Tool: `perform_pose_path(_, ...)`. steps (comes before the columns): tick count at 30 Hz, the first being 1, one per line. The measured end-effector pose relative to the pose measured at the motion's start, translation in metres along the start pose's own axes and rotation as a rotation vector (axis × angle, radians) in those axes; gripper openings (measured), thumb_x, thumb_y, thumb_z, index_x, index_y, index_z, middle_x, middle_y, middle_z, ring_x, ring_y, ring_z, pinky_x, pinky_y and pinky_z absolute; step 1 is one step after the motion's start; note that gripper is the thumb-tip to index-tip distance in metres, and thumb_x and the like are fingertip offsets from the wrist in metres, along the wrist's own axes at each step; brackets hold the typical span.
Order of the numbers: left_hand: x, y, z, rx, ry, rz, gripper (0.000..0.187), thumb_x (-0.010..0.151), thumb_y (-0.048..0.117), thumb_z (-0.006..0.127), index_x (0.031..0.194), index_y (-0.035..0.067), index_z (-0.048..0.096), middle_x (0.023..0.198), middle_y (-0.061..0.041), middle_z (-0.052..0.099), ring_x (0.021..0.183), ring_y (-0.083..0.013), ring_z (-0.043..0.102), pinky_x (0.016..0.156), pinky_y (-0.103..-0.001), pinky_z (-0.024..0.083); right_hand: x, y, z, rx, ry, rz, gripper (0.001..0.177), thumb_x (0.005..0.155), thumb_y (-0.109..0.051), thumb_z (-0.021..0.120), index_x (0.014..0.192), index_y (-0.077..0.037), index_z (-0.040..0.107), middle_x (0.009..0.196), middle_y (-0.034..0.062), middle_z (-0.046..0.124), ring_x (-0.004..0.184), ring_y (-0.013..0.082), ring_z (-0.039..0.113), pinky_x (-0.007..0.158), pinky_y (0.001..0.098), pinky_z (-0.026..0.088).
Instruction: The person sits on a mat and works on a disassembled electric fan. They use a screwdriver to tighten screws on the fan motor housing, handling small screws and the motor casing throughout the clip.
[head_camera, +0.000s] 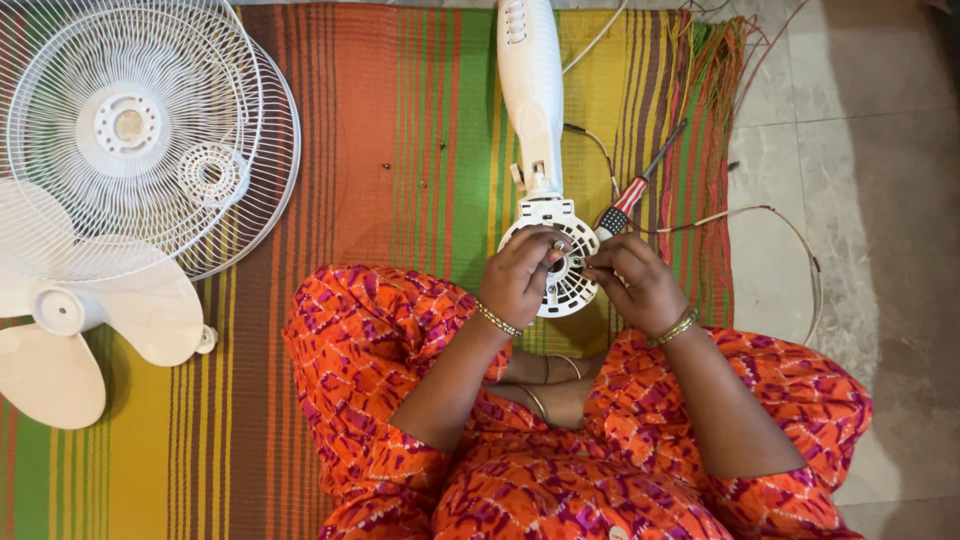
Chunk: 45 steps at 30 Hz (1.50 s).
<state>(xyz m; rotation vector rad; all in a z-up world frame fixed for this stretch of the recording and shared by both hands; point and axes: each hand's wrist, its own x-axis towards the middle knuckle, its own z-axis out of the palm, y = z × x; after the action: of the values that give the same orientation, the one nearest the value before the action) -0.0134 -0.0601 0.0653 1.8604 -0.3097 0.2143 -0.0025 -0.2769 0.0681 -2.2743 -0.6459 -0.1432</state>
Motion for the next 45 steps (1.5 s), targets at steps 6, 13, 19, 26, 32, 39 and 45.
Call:
perform_pose_path(6, 0.0012, 0.0014, 0.0007, 0.014, 0.008, 0.001, 0.016, 0.098, 0.004, 0.061, 0.112, 0.009, 0.068, 0.118, -0.009, 0.070, 0.103, -0.0304, 0.073, 0.087, -0.037, 0.059, 0.0007, -0.0017, -0.0009, 0.005, -0.002, -0.009, 0.019, 0.084, -0.008, 0.081, 0.100, -0.004, 0.072, 0.103, 0.0118, 0.066, 0.095, 0.0288, 0.068, 0.080, 0.0386, 0.056)
perform_pose_path(13, -0.0008, 0.0053, 0.0051, 0.112, -0.013, 0.006, 0.022, 0.093, 0.003, 0.064, 0.113, 0.012, 0.069, 0.118, -0.005, 0.070, 0.095, -0.0257, 0.074, 0.078, -0.036, 0.060, 0.0007, 0.0007, -0.0030, 0.030, -0.025, 0.010, 0.018, 0.085, -0.006, 0.080, 0.100, -0.004, 0.071, 0.104, 0.0119, 0.067, 0.095, 0.0282, 0.068, 0.080, 0.0380, 0.056)
perform_pose_path(19, -0.0024, 0.0070, 0.0061, 0.162, -0.024, 0.041, 0.022, 0.093, 0.002, 0.064, 0.112, 0.012, 0.068, 0.117, -0.003, 0.071, 0.094, -0.0244, 0.074, 0.074, -0.035, 0.059, -0.0003, 0.0030, -0.0029, 0.012, -0.020, -0.004, 0.018, 0.085, -0.007, 0.081, 0.100, -0.004, 0.072, 0.102, 0.0114, 0.067, 0.095, 0.0282, 0.068, 0.081, 0.0380, 0.056)
perform_pose_path(26, -0.0021, 0.0071, 0.0020, 0.066, 0.035, 0.051, 0.021, 0.095, 0.001, 0.061, 0.111, 0.012, 0.069, 0.117, -0.006, 0.071, 0.096, -0.0266, 0.074, 0.078, -0.035, 0.060, 0.0017, 0.0007, -0.0025, 0.030, -0.031, 0.006, 0.018, 0.085, -0.007, 0.080, 0.100, -0.004, 0.071, 0.103, 0.0113, 0.066, 0.095, 0.0280, 0.068, 0.081, 0.0376, 0.056)
perform_pose_path(32, -0.0032, 0.0031, 0.0016, 0.033, 0.034, 0.037, 0.022, 0.095, 0.000, 0.060, 0.113, 0.010, 0.069, 0.117, -0.007, 0.071, 0.098, -0.0260, 0.075, 0.080, -0.034, 0.061, 0.0015, 0.0007, -0.0006, 0.018, -0.030, 0.009, 0.017, 0.085, -0.007, 0.080, 0.099, -0.004, 0.071, 0.102, 0.0108, 0.066, 0.095, 0.0277, 0.068, 0.080, 0.0375, 0.056)
perform_pose_path(39, -0.0052, 0.0005, 0.0033, 0.059, 0.063, 0.054, 0.018, 0.096, 0.003, 0.061, 0.111, 0.011, 0.069, 0.117, -0.005, 0.071, 0.098, -0.0239, 0.075, 0.080, -0.033, 0.061, 0.0008, 0.0000, 0.0003, -0.007, -0.036, 0.019, 0.017, 0.085, -0.008, 0.080, 0.100, -0.004, 0.072, 0.103, 0.0114, 0.066, 0.095, 0.0281, 0.067, 0.080, 0.0378, 0.056)
perform_pose_path(45, -0.0062, -0.0002, 0.0049, 0.128, 0.058, 0.053, 0.014, 0.097, 0.007, 0.065, 0.108, 0.012, 0.072, 0.114, -0.002, 0.074, 0.090, -0.0214, 0.075, 0.073, -0.032, 0.059, 0.0000, 0.0003, -0.0001, 0.001, -0.034, 0.009, 0.017, 0.086, -0.008, 0.079, 0.100, -0.004, 0.072, 0.103, 0.0111, 0.066, 0.096, 0.0283, 0.067, 0.082, 0.0383, 0.056)
